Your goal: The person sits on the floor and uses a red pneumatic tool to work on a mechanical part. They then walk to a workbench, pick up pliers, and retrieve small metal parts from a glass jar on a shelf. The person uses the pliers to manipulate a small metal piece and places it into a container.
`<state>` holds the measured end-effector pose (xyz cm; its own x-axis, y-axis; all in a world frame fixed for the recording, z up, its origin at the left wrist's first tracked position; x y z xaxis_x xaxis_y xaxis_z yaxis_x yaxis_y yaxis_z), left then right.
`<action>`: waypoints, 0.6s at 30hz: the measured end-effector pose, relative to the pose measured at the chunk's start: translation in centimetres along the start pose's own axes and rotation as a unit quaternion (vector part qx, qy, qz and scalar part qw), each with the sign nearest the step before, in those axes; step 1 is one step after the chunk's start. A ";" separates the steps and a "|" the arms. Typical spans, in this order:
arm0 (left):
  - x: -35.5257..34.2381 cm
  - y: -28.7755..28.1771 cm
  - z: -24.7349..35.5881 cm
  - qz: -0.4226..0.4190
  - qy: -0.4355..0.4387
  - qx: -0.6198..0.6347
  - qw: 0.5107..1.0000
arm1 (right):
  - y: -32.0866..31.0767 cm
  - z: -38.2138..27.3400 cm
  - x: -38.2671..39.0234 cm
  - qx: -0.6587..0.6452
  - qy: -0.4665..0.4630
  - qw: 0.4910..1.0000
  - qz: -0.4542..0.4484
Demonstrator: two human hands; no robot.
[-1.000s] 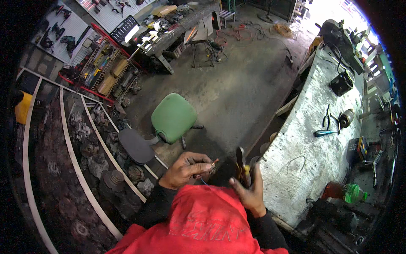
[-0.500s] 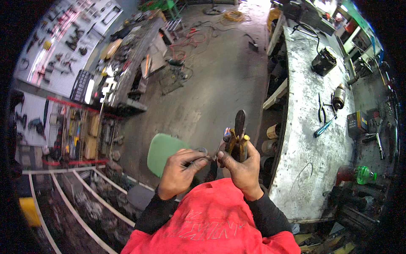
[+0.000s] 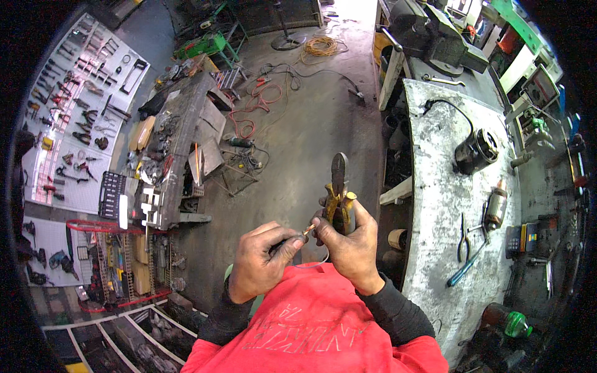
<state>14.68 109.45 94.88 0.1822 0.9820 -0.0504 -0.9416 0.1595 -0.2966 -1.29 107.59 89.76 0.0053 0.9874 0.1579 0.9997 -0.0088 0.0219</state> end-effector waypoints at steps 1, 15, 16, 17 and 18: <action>-1.6 -0.1 -0.1 -0.003 0.009 0.001 1.000 | -0.2 -0.1 -1.3 0.007 0.008 1.000 0.008; -25.5 -4.9 -5.9 -0.090 0.023 0.040 0.995 | 1.6 -2.5 -22.8 -0.041 0.003 0.996 0.081; -27.6 -5.8 -6.3 -0.096 0.015 0.042 0.994 | 2.2 -2.8 -24.7 -0.044 0.007 0.996 0.081; -29.6 -6.7 -6.6 -0.093 0.002 0.064 0.994 | 2.7 -3.4 -26.6 -0.044 0.005 0.995 0.086; -31.5 -7.6 -7.0 -0.086 -0.015 0.088 0.992 | 3.3 -4.0 -28.4 -0.044 0.001 0.995 0.091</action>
<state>18.09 76.56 92.09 0.3394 0.9405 0.0155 -0.9324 0.3386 -0.1265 1.81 78.91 89.26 0.1849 0.9681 0.1689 0.9766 -0.2003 0.0785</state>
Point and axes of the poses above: each hand's wrist, its own x-axis away from the middle knuckle, its own y-axis out of the palm, z = x × y, the point moved 9 cm from there along -x, towards the middle knuckle, and after that the axes turned 13 degrees about x, right-handed, at the moved point
